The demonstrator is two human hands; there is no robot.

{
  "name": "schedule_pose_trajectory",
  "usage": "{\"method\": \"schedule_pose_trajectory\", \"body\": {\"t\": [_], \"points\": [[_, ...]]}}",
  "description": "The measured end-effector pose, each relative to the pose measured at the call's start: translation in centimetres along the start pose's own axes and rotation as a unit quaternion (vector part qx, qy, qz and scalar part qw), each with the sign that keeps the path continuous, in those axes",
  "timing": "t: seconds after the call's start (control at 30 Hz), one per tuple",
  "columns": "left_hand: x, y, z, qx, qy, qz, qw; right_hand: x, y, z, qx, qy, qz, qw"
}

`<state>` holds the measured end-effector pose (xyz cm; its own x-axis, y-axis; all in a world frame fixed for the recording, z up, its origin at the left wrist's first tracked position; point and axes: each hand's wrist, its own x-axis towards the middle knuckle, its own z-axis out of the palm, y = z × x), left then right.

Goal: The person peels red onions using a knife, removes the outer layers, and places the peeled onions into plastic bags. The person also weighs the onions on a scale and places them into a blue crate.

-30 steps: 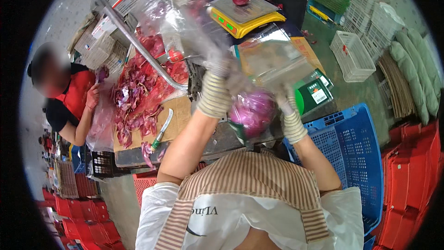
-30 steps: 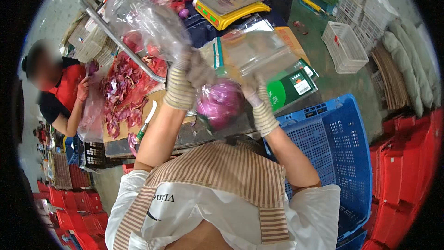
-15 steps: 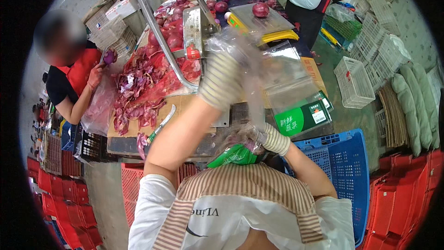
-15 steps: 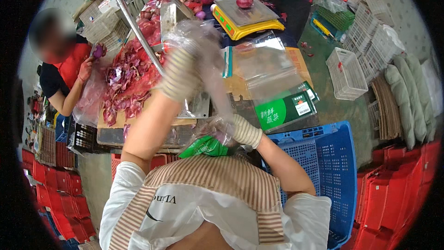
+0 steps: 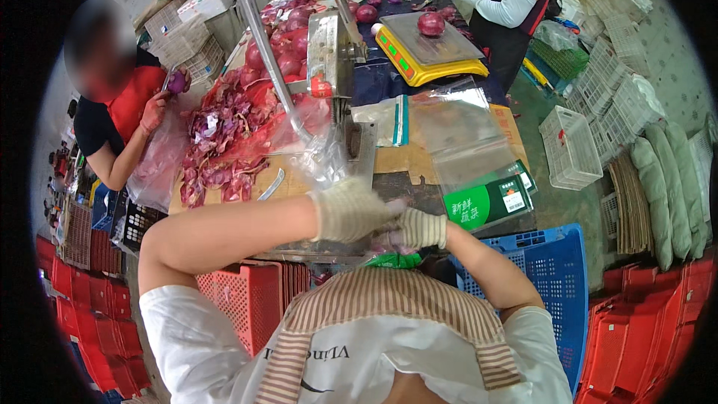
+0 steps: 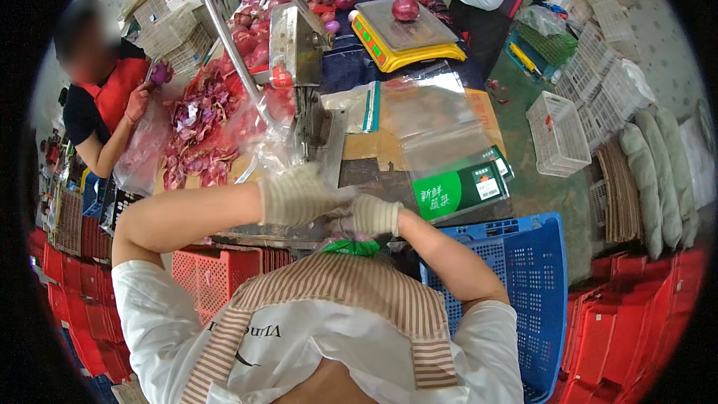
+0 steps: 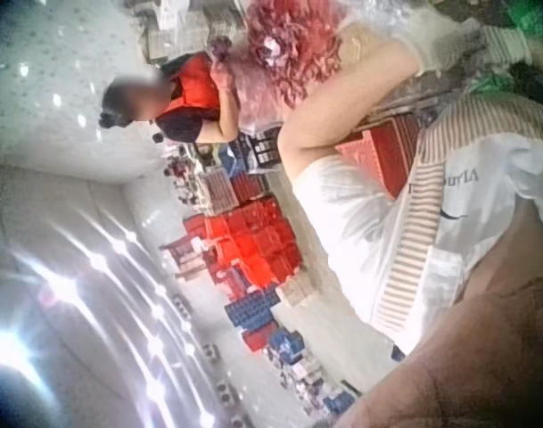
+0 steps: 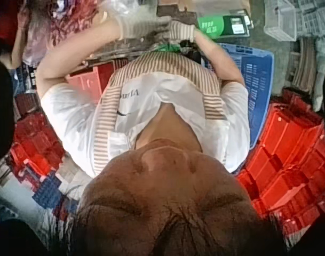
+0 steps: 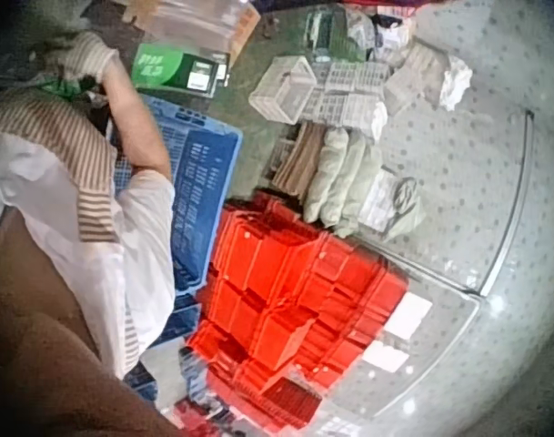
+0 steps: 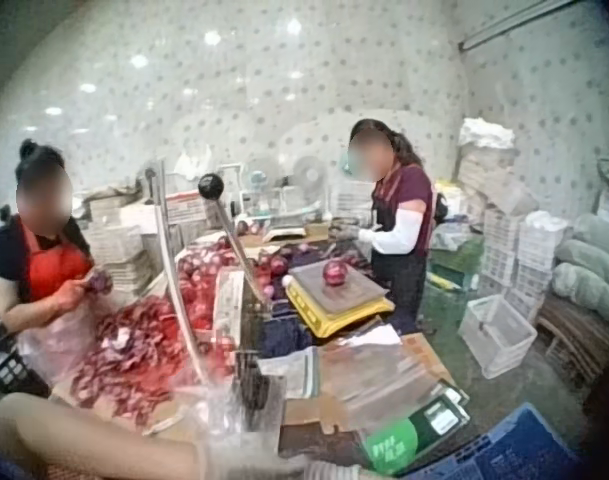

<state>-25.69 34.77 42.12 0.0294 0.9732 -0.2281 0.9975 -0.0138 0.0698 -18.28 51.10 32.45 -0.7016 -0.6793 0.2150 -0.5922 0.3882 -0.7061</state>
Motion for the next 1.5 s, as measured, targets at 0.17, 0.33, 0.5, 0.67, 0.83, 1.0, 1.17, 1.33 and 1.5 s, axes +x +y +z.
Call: {"method": "schedule_pose_trajectory", "body": {"t": [0.17,0.33,0.5,0.67,0.83,1.0,1.17,1.33,1.5], "points": [[-2.5,0.7,-0.4,-0.594,0.088,-0.075,0.796,1.4,-5.7,-1.8,-0.028,0.052,0.16,0.985],[-1.6,1.4,0.5,-0.841,0.162,-0.078,0.51,1.8,-3.8,-1.2,-0.072,0.212,0.045,0.974],[0.6,2.3,1.0,-0.65,0.273,-0.01,0.709,0.1,0.5,-3.0,-0.202,0.083,0.005,0.976],[-0.1,-0.5,2.6,0.05,0.285,0.038,0.957,2.2,-2.7,-5.7,0.245,-0.154,0.376,0.88],[-1.9,-0.7,3.3,0.038,0.085,-0.117,0.989,2.6,-0.5,-2.1,0.053,-0.108,0.218,0.968],[-3.7,-2.6,7.4,-0.1,0.036,-0.202,0.974,3.2,-0.9,-1.6,-0.192,-0.032,0.151,0.969],[-4.2,-4.9,8.9,-0.423,0.092,-0.297,0.851,5.9,1.9,-3.1,-0.266,-0.157,0.15,0.939],[-5.3,-11.1,9.5,-0.224,0.096,-0.272,0.931,11.1,4.6,-6.7,-0.3,-0.198,0.23,0.904],[-5.2,-14.4,8.8,-0.244,0.077,-0.299,0.919,12.6,7.5,-5.7,-0.385,-0.139,0.199,0.891]]}}
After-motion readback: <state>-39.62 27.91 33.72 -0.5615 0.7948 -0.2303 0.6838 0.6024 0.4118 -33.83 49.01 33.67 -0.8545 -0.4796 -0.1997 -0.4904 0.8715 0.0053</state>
